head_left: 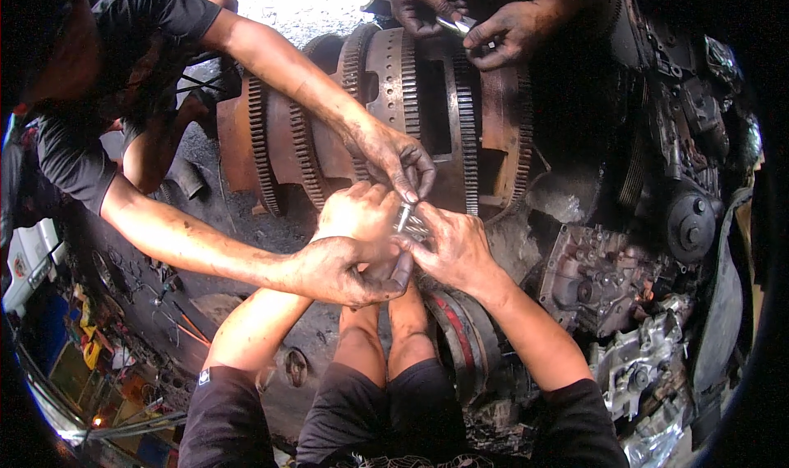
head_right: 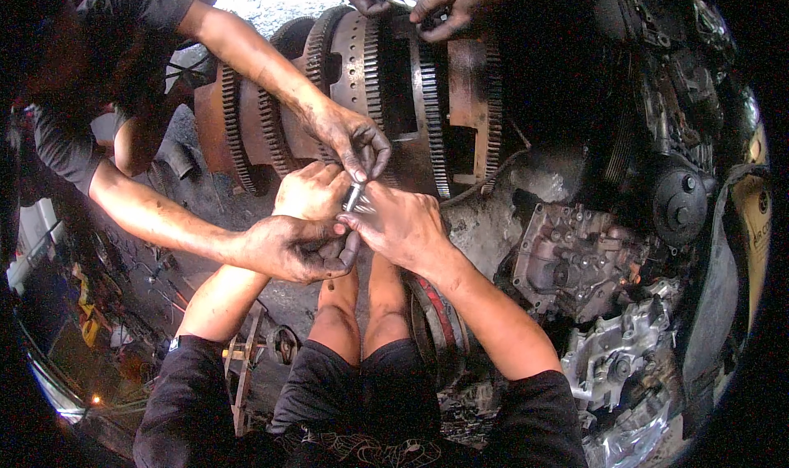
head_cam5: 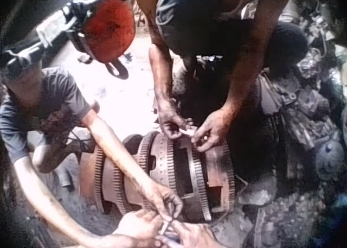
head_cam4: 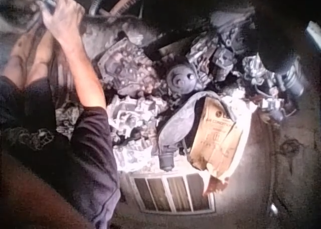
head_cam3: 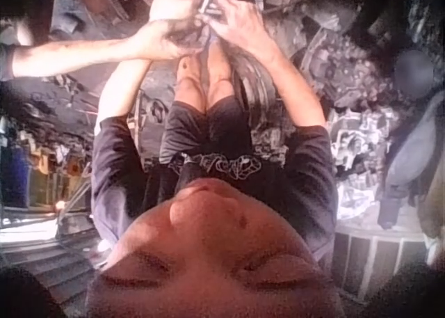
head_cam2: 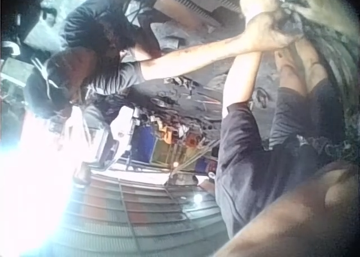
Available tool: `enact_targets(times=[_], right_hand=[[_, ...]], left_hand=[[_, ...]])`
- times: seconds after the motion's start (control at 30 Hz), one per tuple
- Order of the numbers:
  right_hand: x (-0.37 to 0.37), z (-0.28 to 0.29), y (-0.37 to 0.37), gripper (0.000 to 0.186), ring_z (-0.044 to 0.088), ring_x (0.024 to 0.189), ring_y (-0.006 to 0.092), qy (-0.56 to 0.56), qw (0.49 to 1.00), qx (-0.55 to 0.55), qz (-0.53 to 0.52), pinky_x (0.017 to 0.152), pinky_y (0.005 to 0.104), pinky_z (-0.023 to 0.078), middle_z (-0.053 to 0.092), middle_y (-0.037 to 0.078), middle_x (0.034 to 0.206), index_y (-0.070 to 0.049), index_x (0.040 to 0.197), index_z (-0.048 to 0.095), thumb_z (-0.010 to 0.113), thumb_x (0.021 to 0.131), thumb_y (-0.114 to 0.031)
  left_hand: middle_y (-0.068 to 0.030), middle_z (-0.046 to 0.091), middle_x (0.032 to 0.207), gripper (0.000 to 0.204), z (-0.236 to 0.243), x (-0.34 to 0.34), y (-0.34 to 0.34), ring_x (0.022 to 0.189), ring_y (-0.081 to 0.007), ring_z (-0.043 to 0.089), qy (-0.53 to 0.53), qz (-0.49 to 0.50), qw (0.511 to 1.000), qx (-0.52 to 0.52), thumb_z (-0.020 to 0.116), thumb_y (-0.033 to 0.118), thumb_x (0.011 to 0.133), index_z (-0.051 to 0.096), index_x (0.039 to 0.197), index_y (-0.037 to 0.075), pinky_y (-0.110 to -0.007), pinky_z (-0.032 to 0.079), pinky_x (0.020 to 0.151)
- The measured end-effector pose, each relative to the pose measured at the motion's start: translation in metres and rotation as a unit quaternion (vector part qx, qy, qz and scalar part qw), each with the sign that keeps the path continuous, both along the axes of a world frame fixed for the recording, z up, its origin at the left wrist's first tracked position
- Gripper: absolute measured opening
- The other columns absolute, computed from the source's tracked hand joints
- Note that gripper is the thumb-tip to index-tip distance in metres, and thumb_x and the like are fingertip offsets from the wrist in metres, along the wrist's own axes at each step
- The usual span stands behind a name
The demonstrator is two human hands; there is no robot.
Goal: Collaboratively repairing or assembling a large mechanical flywheel and clutch-related engine component.
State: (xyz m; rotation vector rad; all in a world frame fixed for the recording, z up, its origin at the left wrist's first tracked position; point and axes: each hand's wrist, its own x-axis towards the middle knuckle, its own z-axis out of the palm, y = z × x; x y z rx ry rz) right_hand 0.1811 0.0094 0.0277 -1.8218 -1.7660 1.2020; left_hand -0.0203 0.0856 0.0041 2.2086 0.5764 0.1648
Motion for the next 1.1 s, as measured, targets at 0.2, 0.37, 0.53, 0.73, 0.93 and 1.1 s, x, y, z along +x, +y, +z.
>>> enact_targets(times=[0.2, 0.37, 0.53, 0.73, 0.93, 1.1], right_hand=[[0.0, 0.0, -0.006, 0.039, 0.067, 0.067, 0.0371, 0.007, 0.997, 0.075, -0.018, 0.058, 0.0447, 0.054, 0.067, 0.015, 0.076, -0.007, 0.103, 0.06, 0.075, 0.083, -0.036], [0.002, 0.008, -0.006, 0.039, 0.066, 0.063, 0.0342, 0.008, 0.993, 0.118, -0.003, 0.056, 0.0425, 0.054, 0.065, 0.014, 0.07, -0.006, 0.1, 0.061, 0.077, 0.08, -0.036], [0.004, 0.011, -0.009, 0.039, 0.067, 0.066, 0.0336, -0.002, 0.994, 0.107, 0.02, 0.058, 0.0387, 0.053, 0.065, 0.014, 0.075, -0.001, 0.093, 0.061, 0.083, 0.073, -0.027], [0.005, 0.006, -0.012, 0.04, 0.066, 0.063, 0.0321, -0.004, 0.99, 0.136, 0.045, 0.057, 0.0379, 0.052, 0.064, 0.013, 0.072, -0.001, 0.092, 0.061, 0.084, 0.072, -0.028], [0.003, 0.01, -0.01, 0.04, 0.065, 0.06, 0.0313, 0.013, 0.989, 0.136, 0.052, 0.056, 0.0383, 0.052, 0.063, 0.013, 0.071, 0.0, 0.093, 0.062, 0.084, 0.071, -0.025], [0.004, 0.008, -0.014, 0.038, 0.068, 0.065, 0.0329, 0.009, 0.991, 0.121, 0.056, 0.057, 0.04, 0.054, 0.068, 0.015, 0.076, -0.003, 0.096, 0.064, 0.081, 0.077, -0.031]], left_hand=[[-0.0081, 0.061, 0.082, 0.027, 0.002, 0.022, -0.009, 0.077, -0.0278, 0.063, 0.025, 0.063, 0.993, 0.095, 0.07, 0.022, 0.066, 0.062, 0.087, 0.008, -0.039, 0.054, 0.066], [-0.0046, 0.057, 0.077, 0.02, 0.012, 0.028, -0.013, 0.073, -0.0238, 0.062, 0.077, 0.132, 0.974, 0.165, 0.068, 0.018, 0.068, 0.062, 0.085, 0.01, -0.036, 0.054, 0.064], [-0.0035, 0.055, 0.074, 0.02, 0.012, 0.026, -0.022, 0.07, -0.0226, 0.06, 0.072, 0.149, 0.97, 0.176, 0.067, 0.018, 0.069, 0.061, 0.086, 0.011, -0.035, 0.052, 0.062], [-0.0032, 0.056, 0.075, 0.022, 0.006, 0.021, -0.028, 0.068, -0.0216, 0.06, 0.055, 0.161, 0.968, 0.183, 0.068, 0.019, 0.068, 0.062, 0.088, 0.011, -0.034, 0.053, 0.059], [-0.0025, 0.054, 0.075, 0.024, 0.007, 0.023, -0.035, 0.069, -0.0204, 0.059, 0.029, 0.198, 0.961, 0.191, 0.067, 0.02, 0.069, 0.064, 0.091, 0.01, -0.035, 0.053, 0.056], [-0.0023, 0.055, 0.074, 0.029, 0.006, 0.021, -0.038, 0.066, -0.0209, 0.059, 0.017, 0.197, 0.962, 0.189, 0.067, 0.02, 0.07, 0.065, 0.096, 0.008, -0.035, 0.052, 0.053]])
